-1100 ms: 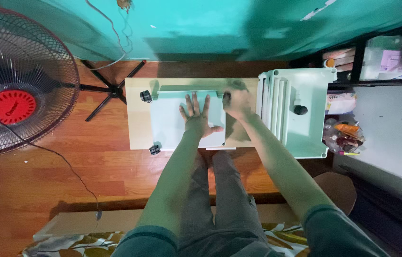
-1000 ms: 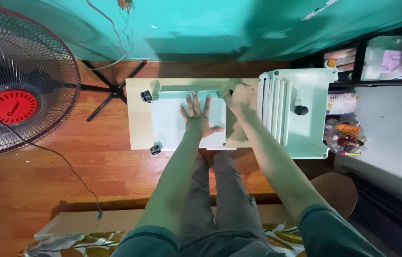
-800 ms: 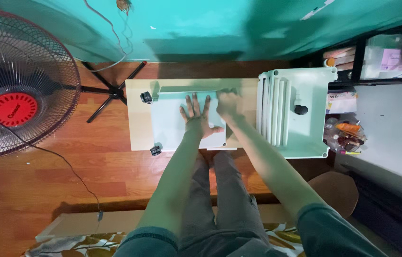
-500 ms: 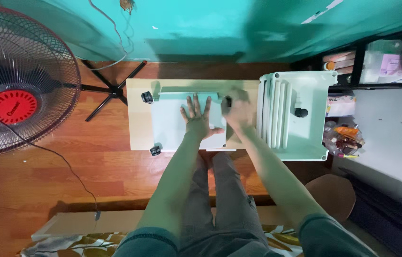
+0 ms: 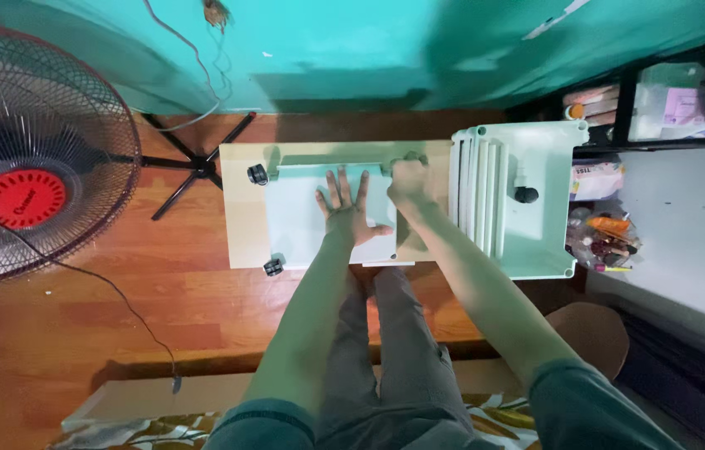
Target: The person assembles a white plastic drawer unit by attaching black corner caps and white support rods to the drawer trays. They repeatedly place trays on a wooden surface, secure the components, and stack the finished trays.
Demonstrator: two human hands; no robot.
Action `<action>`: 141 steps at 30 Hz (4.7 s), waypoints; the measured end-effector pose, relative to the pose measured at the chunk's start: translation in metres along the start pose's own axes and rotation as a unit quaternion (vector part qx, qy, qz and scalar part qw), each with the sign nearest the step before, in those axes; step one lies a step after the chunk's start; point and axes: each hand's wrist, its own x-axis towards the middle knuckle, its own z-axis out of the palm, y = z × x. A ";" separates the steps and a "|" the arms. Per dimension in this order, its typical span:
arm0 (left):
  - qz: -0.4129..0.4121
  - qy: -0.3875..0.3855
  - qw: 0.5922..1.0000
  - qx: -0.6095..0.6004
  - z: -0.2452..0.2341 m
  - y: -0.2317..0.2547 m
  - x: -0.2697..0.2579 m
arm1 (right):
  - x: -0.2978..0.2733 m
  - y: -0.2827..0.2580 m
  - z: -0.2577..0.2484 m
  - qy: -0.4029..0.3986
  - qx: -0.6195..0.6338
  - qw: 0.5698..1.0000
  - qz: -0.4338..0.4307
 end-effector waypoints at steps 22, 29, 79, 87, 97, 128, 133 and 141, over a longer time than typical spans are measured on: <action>-0.055 -0.017 0.995 0.083 -0.010 0.024 -0.002 | -0.121 0.020 -0.004 -0.012 0.694 0.676 0.248; -0.088 0.078 0.983 0.138 0.000 0.054 -0.010 | -0.142 0.060 -0.062 0.047 0.649 0.718 0.247; -0.013 0.106 0.873 -0.475 0.055 0.259 0.000 | -0.136 0.227 -0.128 0.172 0.208 0.962 -0.034; -0.015 0.183 0.788 -0.588 0.026 0.195 -0.056 | -0.146 0.124 -0.140 0.050 0.356 0.929 -0.091; -0.132 0.253 0.719 -0.634 0.040 0.051 -0.132 | -0.120 0.013 -0.064 -0.090 0.372 0.903 -0.196; -0.345 0.095 0.883 -0.303 -0.014 -0.110 -0.052 | 0.045 -0.214 0.074 -0.047 0.050 0.981 -0.179; -0.349 0.103 0.884 -0.294 -0.014 -0.109 -0.051 | 0.061 -0.210 0.094 -0.123 -0.021 0.971 -0.205; -0.366 0.079 0.874 -0.309 -0.018 -0.106 -0.050 | 0.076 -0.200 0.081 -0.164 -0.074 0.850 -0.495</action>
